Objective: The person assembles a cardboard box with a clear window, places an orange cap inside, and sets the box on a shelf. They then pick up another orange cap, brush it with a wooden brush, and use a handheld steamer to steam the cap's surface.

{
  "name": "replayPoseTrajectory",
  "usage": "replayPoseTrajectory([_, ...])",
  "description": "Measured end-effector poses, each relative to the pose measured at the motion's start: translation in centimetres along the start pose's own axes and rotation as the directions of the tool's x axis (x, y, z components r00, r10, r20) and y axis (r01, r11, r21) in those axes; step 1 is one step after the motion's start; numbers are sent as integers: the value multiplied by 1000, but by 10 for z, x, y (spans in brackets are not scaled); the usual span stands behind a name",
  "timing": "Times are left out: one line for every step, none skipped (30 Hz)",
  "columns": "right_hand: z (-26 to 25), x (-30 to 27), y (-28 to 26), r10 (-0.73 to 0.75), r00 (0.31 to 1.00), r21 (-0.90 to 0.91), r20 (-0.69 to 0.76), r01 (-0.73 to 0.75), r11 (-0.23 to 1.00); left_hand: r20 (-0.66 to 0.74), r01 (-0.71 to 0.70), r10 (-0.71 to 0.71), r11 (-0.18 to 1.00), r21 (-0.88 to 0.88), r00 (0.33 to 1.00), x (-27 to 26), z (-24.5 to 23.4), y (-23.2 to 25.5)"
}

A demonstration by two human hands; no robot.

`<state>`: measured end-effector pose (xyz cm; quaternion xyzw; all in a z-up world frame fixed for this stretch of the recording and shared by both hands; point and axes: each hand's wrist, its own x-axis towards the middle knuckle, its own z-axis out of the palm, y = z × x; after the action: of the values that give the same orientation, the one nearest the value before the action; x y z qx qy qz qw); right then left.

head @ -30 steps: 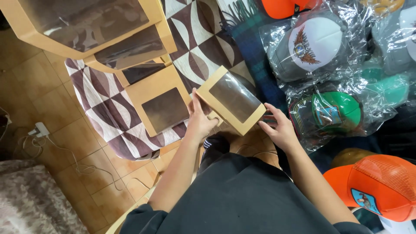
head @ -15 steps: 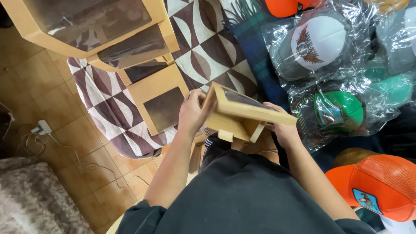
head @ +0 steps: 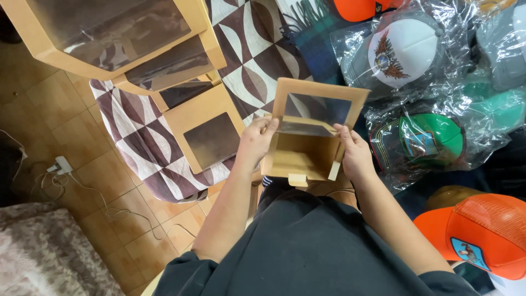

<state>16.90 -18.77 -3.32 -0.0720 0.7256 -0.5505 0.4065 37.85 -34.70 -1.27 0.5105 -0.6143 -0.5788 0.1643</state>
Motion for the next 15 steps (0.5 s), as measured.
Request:
replayPoseTrajectory([-2,10,11,-2,1000,5,1,2,1000,-1,-3,3,1000,4,1000,0,3,-1])
replayPoseTrajectory([-4,19,22,18,999,-9,-31,-18,1000,-19,98,-97,995,12,995,0,6,-2])
replayPoseTrajectory([-7,28,34,37,997,-23,-63,-38,999,-39,197,-197,980,18,980,-1,10,-4])
replayPoseTrajectory([-7,27,38,41,997,-19,-69,-43,999,-33,199,-198,980,23,980,1,10,-5])
replayPoseTrajectory([-7,26,43,53,994,-15,-91,-54,998,-44,229,-226,972,56,973,2,11,-6])
replayPoseTrajectory([-8,24,48,65,992,-13,-111,-67,998,-59,260,-256,962,87,965,2,12,-7])
replayPoseTrajectory([-9,19,51,71,991,-12,-115,-72,997,-55,264,-260,960,90,964,0,15,-17])
replayPoseTrajectory([-6,22,50,69,991,-2,-118,-70,998,-73,262,-255,959,105,964,4,17,-24])
replayPoseTrajectory([-3,25,49,67,990,9,-122,-67,998,-91,261,-251,958,119,964,9,19,-30])
replayPoseTrajectory([-1,22,41,64,991,10,-120,-63,998,-93,258,-248,959,119,964,7,19,-30])
replayPoseTrajectory([2,18,34,73,989,30,-130,-69,997,-94,268,-260,959,93,961,6,19,-31])
replayPoseTrajectory([3,13,28,85,986,50,-141,-79,996,-93,282,-275,957,68,957,3,19,-33])
replayPoseTrajectory([-2,23,37,84,986,50,-141,-78,996,-93,281,-275,957,68,957,5,19,-34])
replayPoseTrajectory([-8,31,47,67,990,71,-128,-58,996,-111,242,-235,969,58,966,4,20,-36])
replayPoseTrajectory([-15,39,57,50,992,93,-115,-39,995,-129,202,-195,978,48,972,3,21,-38])
